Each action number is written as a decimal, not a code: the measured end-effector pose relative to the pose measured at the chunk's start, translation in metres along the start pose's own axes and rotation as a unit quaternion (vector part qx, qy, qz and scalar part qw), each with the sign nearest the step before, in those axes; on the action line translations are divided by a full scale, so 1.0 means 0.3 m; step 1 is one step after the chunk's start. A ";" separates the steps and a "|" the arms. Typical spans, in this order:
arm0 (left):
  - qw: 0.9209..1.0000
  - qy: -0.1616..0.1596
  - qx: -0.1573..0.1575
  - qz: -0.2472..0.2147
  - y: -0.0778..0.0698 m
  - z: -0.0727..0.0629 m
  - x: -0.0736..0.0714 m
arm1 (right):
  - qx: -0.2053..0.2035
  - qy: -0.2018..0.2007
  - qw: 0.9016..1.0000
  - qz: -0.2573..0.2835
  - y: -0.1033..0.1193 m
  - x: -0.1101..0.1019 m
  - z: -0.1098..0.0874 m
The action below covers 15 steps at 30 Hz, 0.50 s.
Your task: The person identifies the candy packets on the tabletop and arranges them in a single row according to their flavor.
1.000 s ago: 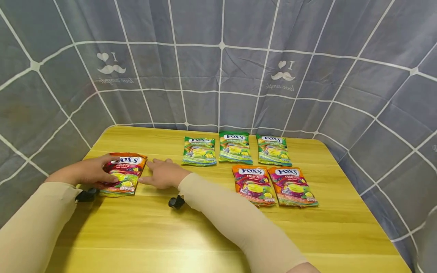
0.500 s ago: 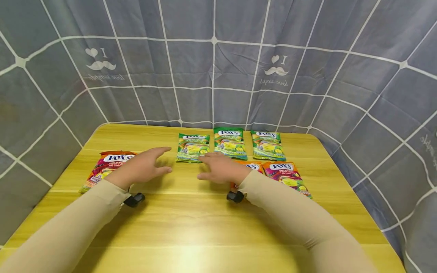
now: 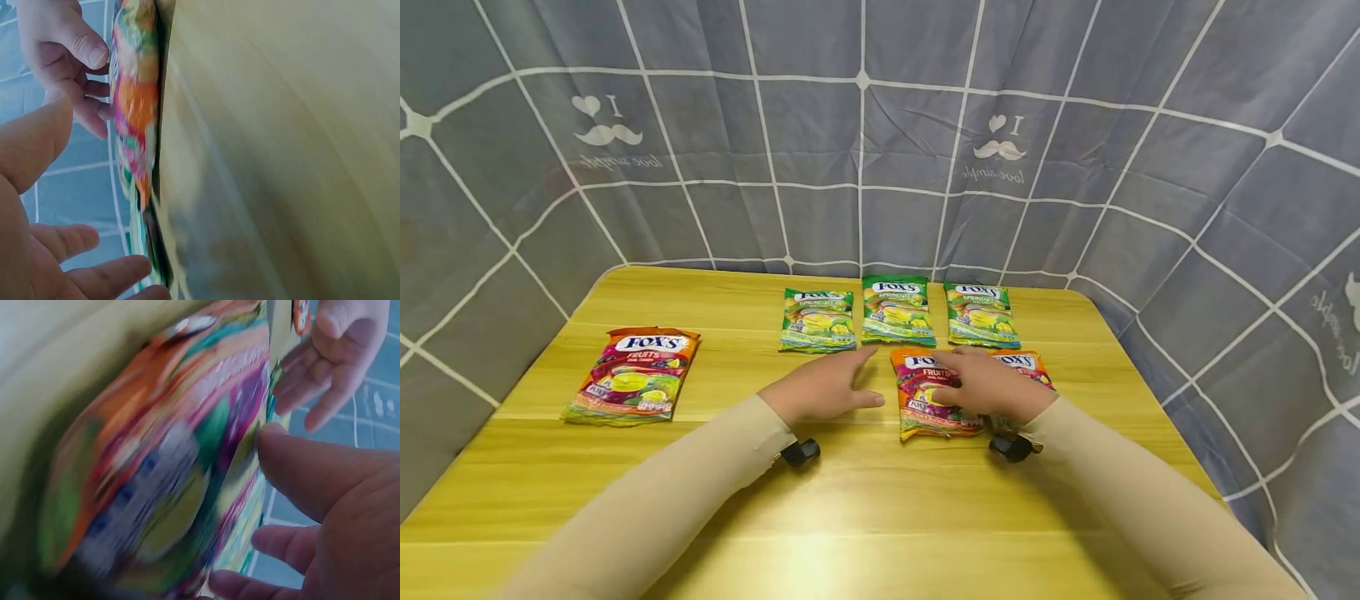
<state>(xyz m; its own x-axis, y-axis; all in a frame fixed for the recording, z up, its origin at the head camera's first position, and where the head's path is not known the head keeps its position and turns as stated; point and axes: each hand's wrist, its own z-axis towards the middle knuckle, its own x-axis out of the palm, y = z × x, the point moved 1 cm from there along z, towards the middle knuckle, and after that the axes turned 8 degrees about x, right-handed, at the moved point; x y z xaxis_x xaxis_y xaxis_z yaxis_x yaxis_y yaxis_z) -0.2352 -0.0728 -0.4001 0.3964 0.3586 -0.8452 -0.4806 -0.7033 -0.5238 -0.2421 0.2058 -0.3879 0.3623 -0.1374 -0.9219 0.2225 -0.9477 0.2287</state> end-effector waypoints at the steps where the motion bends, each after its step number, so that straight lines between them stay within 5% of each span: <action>1: 1.000 0.005 -0.001 0.000 -0.011 0.014 0.010 | 0.003 0.000 1.000 -0.001 -0.015 -0.001 -0.006; 8: 1.000 0.028 0.009 -0.004 -0.069 0.074 0.062 | 0.015 0.016 1.000 -0.009 -0.075 -0.004 -0.029; 15: 0.997 0.042 -0.007 0.061 -0.111 0.097 0.099 | 0.014 0.049 0.999 0.005 -0.088 -0.004 -0.033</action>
<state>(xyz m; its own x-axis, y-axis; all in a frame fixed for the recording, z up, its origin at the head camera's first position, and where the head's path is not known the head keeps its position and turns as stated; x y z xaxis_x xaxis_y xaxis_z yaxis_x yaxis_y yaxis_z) -0.2303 -0.0207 -0.4107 0.4004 0.2177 -0.8901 -0.5184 -0.7472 -0.4159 -0.2394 0.2338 -0.3898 0.4506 -0.1186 -0.8848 0.1932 -0.9547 0.2264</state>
